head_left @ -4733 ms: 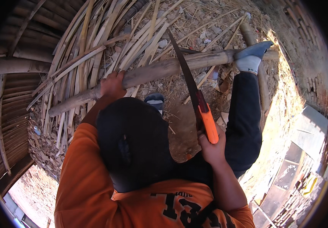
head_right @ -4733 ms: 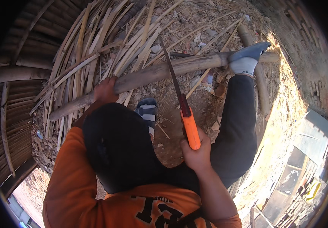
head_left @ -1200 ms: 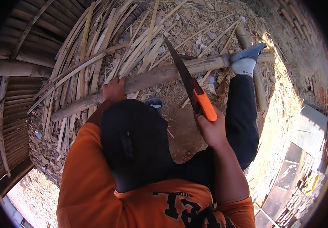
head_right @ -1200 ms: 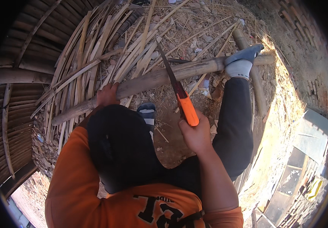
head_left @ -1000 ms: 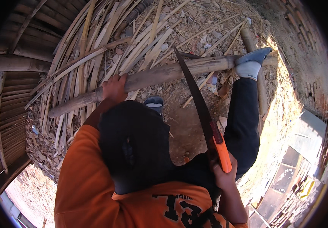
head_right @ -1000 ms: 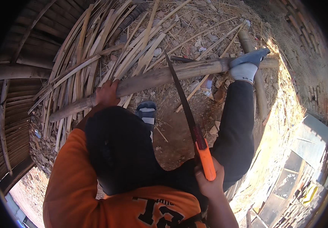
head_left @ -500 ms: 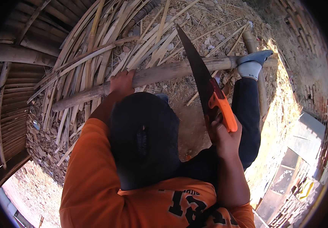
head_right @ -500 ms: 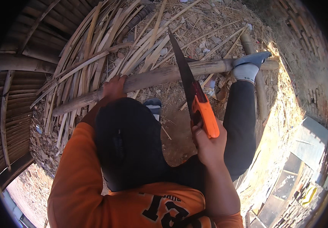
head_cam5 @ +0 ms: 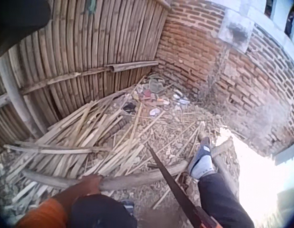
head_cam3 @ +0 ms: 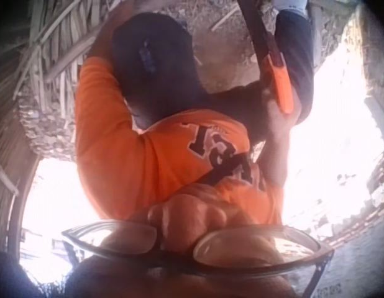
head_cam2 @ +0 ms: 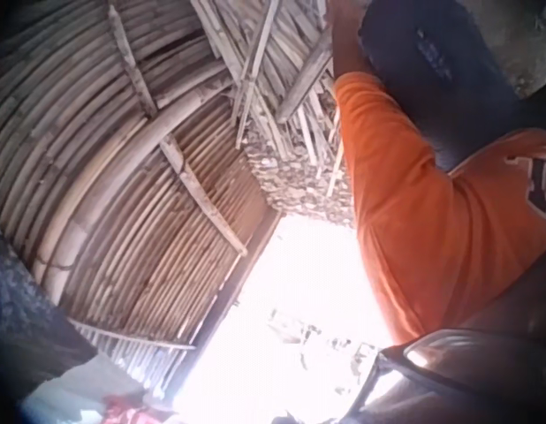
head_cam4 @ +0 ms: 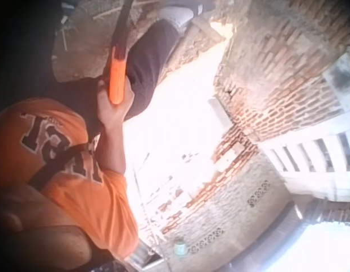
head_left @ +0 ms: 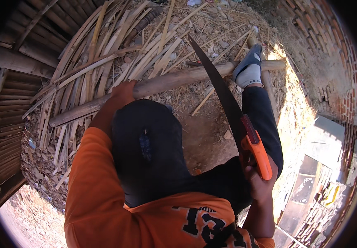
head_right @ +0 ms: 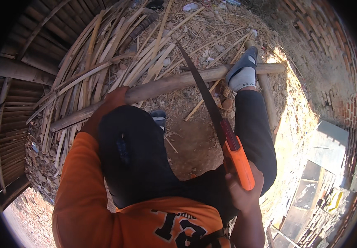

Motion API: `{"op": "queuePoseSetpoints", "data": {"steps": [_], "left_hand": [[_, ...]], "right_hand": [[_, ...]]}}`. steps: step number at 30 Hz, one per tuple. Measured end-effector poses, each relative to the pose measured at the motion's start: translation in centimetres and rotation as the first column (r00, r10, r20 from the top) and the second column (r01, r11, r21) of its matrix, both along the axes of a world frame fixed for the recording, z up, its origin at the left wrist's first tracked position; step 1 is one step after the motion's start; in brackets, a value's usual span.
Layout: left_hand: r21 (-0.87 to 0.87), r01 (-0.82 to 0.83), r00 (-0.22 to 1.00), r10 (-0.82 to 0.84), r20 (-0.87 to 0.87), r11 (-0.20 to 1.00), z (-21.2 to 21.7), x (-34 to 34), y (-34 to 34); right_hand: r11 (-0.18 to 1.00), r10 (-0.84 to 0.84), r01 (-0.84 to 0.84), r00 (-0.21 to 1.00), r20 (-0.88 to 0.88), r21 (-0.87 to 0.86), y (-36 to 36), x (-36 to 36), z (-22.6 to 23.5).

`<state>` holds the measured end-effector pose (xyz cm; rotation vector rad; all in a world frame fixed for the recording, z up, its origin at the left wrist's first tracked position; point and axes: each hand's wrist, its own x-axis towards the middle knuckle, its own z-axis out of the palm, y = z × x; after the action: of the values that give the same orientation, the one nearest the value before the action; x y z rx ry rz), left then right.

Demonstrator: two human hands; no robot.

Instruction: The person saws through a piece of bamboo using a hand saw while holding the bamboo steady with one hand.

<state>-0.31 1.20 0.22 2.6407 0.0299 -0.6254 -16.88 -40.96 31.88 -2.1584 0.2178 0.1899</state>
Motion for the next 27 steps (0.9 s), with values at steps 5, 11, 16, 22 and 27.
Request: {"op": "queuePoseSetpoints", "data": {"steps": [5, 11, 16, 22, 27], "left_hand": [[0.038, 0.027, 0.999, -0.028, 0.030, 0.999, 1.2, -0.3, -0.3], [-0.040, 0.010, 1.000, -0.011, -0.006, 0.999, 0.8, 0.7, 0.3], [-0.014, 0.036, 0.999, -0.036, 0.006, 0.999, 1.1, 0.9, -0.3], [0.054, 0.003, 1.000, -0.004, 0.025, 0.999, 0.8, 0.2, -1.1], [0.057, 0.011, 0.999, -0.013, 0.031, 0.998, 1.3, 0.4, -2.1]], "right_hand": [[0.999, 0.024, -0.028, 0.994, -0.109, -0.035, -1.4, -1.1, -1.1], [0.999, 0.002, 0.004, 0.988, -0.156, 0.041, -2.4, -1.5, -3.1], [0.996, -0.045, 0.060, 0.977, -0.209, 0.066, -2.8, -1.3, -2.8], [0.998, -0.051, 0.059, 0.971, -0.236, 0.030, -3.5, -1.8, -1.6], [0.994, -0.053, 0.072, 0.972, -0.228, 0.078, -3.9, -2.5, -2.1]]}}
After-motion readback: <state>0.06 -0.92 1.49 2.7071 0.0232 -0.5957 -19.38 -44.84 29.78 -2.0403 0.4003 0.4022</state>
